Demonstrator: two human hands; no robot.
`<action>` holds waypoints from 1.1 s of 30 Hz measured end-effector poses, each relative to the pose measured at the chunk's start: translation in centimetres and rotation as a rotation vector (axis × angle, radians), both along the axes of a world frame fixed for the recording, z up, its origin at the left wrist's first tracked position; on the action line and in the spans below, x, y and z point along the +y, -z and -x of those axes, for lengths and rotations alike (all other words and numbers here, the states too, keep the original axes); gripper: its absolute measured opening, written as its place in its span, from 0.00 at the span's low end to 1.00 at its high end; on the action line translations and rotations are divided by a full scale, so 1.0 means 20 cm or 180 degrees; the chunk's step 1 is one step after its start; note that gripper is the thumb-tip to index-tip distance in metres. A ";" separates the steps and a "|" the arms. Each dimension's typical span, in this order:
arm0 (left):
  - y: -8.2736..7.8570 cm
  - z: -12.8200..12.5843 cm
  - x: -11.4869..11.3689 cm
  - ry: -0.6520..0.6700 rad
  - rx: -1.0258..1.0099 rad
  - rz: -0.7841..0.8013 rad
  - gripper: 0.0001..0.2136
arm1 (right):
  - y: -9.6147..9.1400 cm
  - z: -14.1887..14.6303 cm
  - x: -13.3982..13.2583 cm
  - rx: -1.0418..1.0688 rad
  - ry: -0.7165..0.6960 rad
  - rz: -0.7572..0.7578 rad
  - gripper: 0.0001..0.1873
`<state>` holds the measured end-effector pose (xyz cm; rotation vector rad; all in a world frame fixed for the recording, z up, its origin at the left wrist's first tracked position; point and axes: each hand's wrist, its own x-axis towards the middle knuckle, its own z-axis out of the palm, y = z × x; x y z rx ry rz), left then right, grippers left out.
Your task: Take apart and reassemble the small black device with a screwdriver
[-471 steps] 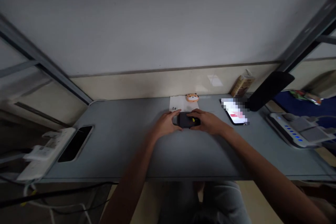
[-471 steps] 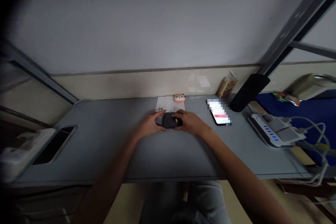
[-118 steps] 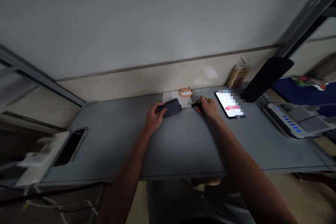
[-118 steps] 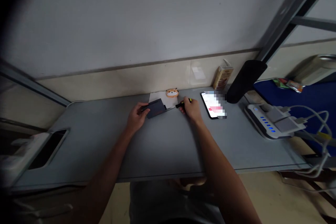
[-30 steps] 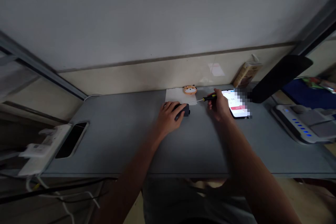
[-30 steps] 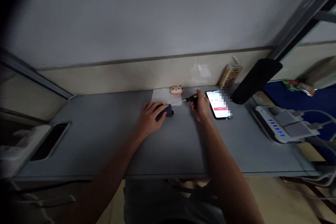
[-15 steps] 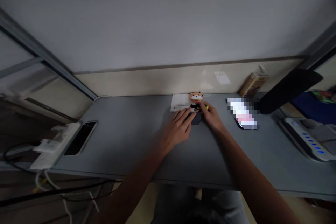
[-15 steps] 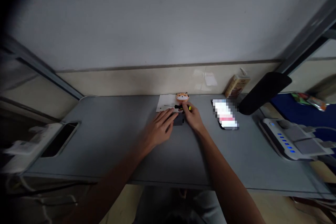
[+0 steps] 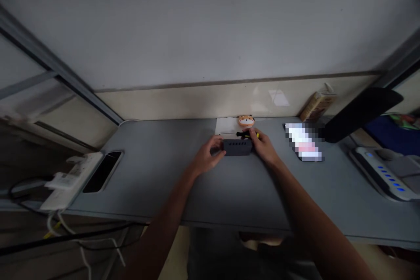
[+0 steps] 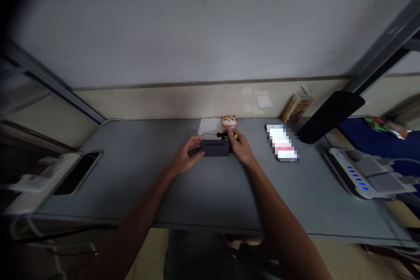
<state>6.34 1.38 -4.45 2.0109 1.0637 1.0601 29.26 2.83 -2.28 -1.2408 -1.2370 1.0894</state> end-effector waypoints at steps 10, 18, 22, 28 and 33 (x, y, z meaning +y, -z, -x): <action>-0.05 0.00 -0.02 0.0069 0.0214 0.0272 0.17 | 0.03 -0.03 0.02 -0.0101 0.0026 0.0116 0.35; -0.09 -0.01 -0.04 0.0057 0.0407 0.0203 0.19 | 0.04 0.00 0.01 -0.0311 -0.0240 -0.0066 0.36; -0.08 -0.02 -0.04 -0.0095 0.0420 0.0287 0.17 | 0.04 -0.01 0.01 -0.0206 -0.0187 0.0026 0.37; -0.08 -0.01 -0.03 -0.0143 0.0447 0.0339 0.17 | 0.03 -0.02 0.01 -0.0184 -0.0099 0.0068 0.38; -0.08 -0.01 -0.03 -0.0062 0.0400 0.0435 0.16 | 0.03 0.00 0.01 -0.0257 -0.0167 0.0015 0.38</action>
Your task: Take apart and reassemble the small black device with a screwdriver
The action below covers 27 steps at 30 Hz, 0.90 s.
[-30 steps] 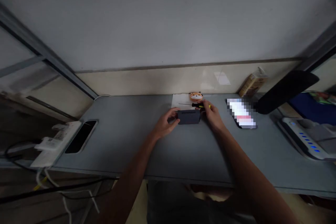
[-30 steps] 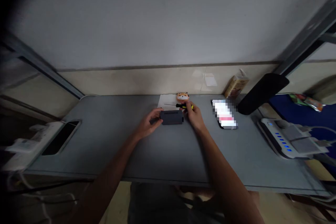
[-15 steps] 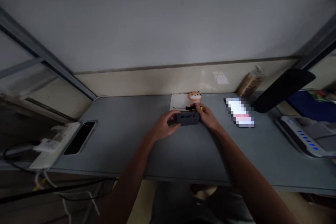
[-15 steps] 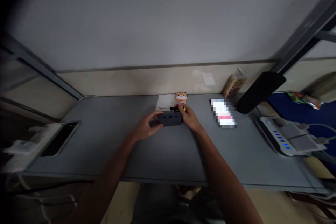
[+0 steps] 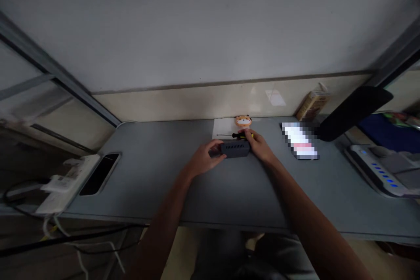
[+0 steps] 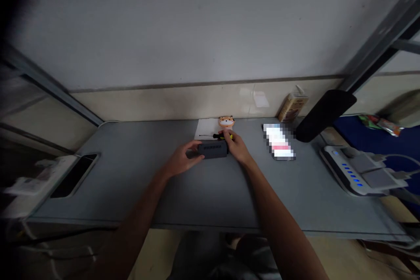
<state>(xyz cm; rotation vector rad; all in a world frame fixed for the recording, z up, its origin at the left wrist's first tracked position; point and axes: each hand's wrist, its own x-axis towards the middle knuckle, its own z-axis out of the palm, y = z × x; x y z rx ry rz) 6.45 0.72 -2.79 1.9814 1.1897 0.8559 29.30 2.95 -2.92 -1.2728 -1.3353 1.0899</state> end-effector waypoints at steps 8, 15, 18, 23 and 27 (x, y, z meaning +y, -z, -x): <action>0.01 -0.02 0.02 -0.0189 -0.0269 0.0174 0.22 | -0.02 -0.04 0.01 0.0706 0.0314 0.0261 0.36; 0.06 -0.04 0.08 -0.0371 -0.0128 0.0158 0.15 | 0.00 -0.08 0.04 0.1286 0.0712 0.0253 0.33; 0.08 -0.04 0.10 -0.0259 0.0104 -0.0123 0.12 | 0.00 -0.09 0.05 0.1343 0.0817 0.0238 0.32; 0.09 -0.02 0.08 -0.0158 0.0354 -0.0296 0.12 | 0.01 -0.13 0.06 0.1279 0.0958 0.0180 0.32; 0.06 0.00 0.04 0.0007 0.0559 -0.0167 0.31 | 0.02 -0.17 0.07 0.1169 0.0937 0.0137 0.33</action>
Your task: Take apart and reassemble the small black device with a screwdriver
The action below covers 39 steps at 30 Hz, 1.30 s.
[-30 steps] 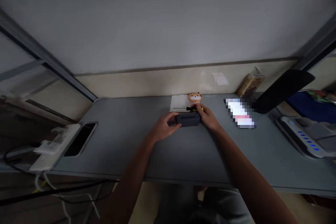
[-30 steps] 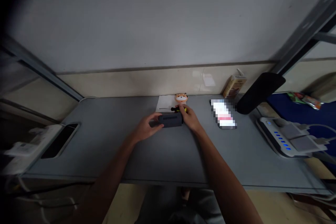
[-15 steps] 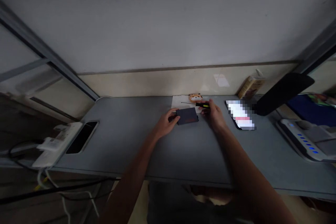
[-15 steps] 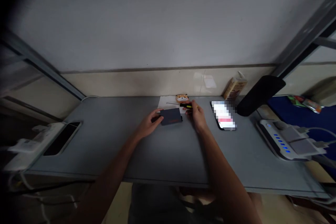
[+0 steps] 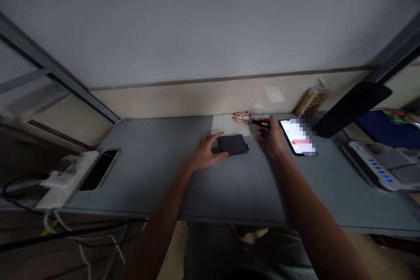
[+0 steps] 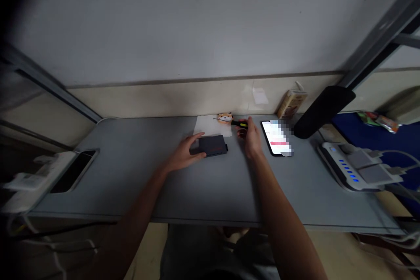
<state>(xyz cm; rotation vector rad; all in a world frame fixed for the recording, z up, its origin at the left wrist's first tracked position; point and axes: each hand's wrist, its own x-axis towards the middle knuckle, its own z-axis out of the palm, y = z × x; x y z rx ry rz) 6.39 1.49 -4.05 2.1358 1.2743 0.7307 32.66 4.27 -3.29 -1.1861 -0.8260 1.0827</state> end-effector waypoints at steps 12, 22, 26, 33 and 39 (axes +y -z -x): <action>-0.07 -0.02 -0.06 0.0210 0.0039 -0.0204 0.23 | -0.05 -0.03 -0.01 0.0196 0.0266 -0.0120 0.29; -0.03 -0.02 0.02 0.0002 -0.0206 -0.0036 0.14 | -0.13 -0.07 -0.02 0.0360 0.0548 -0.0594 0.20; 0.00 -0.03 0.04 -0.0185 -0.0127 -0.0006 0.19 | -0.12 -0.06 -0.02 0.0279 0.0595 -0.0509 0.18; 0.01 -0.05 0.00 -0.0562 -0.0302 -0.0699 0.21 | -0.08 -0.05 -0.01 0.0296 0.0562 -0.0322 0.19; -0.04 -0.16 -0.07 -0.0326 0.0365 -0.1419 0.18 | -0.06 -0.05 -0.02 0.0281 0.0445 -0.0197 0.20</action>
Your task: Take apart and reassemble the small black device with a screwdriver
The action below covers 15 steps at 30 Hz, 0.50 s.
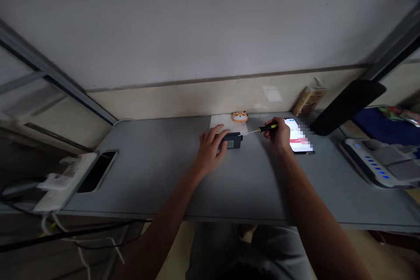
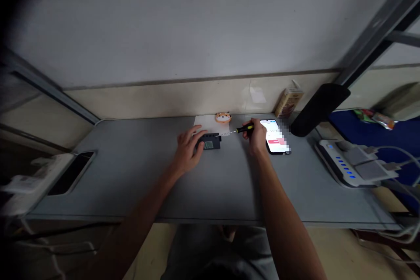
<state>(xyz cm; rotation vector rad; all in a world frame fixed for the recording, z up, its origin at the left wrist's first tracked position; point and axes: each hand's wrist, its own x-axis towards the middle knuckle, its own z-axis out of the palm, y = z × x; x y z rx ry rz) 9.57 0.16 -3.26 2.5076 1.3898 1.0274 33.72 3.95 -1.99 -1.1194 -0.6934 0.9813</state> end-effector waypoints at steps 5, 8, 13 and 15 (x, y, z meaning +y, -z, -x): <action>-0.01 -0.09 -0.03 0.0265 0.0261 -0.0068 0.18 | 0.01 0.01 0.00 0.0113 0.0012 0.0155 0.16; 0.00 -0.10 -0.03 0.0275 0.0259 -0.0067 0.18 | 0.00 0.01 0.00 0.0167 0.0037 0.0220 0.16; 0.00 -0.09 -0.03 0.0261 0.0328 -0.0018 0.19 | 0.00 0.01 -0.01 0.0136 0.0050 0.0228 0.15; 0.00 -0.09 -0.03 0.0254 0.0372 -0.0069 0.19 | -0.01 0.01 -0.01 0.0156 0.0066 0.0217 0.14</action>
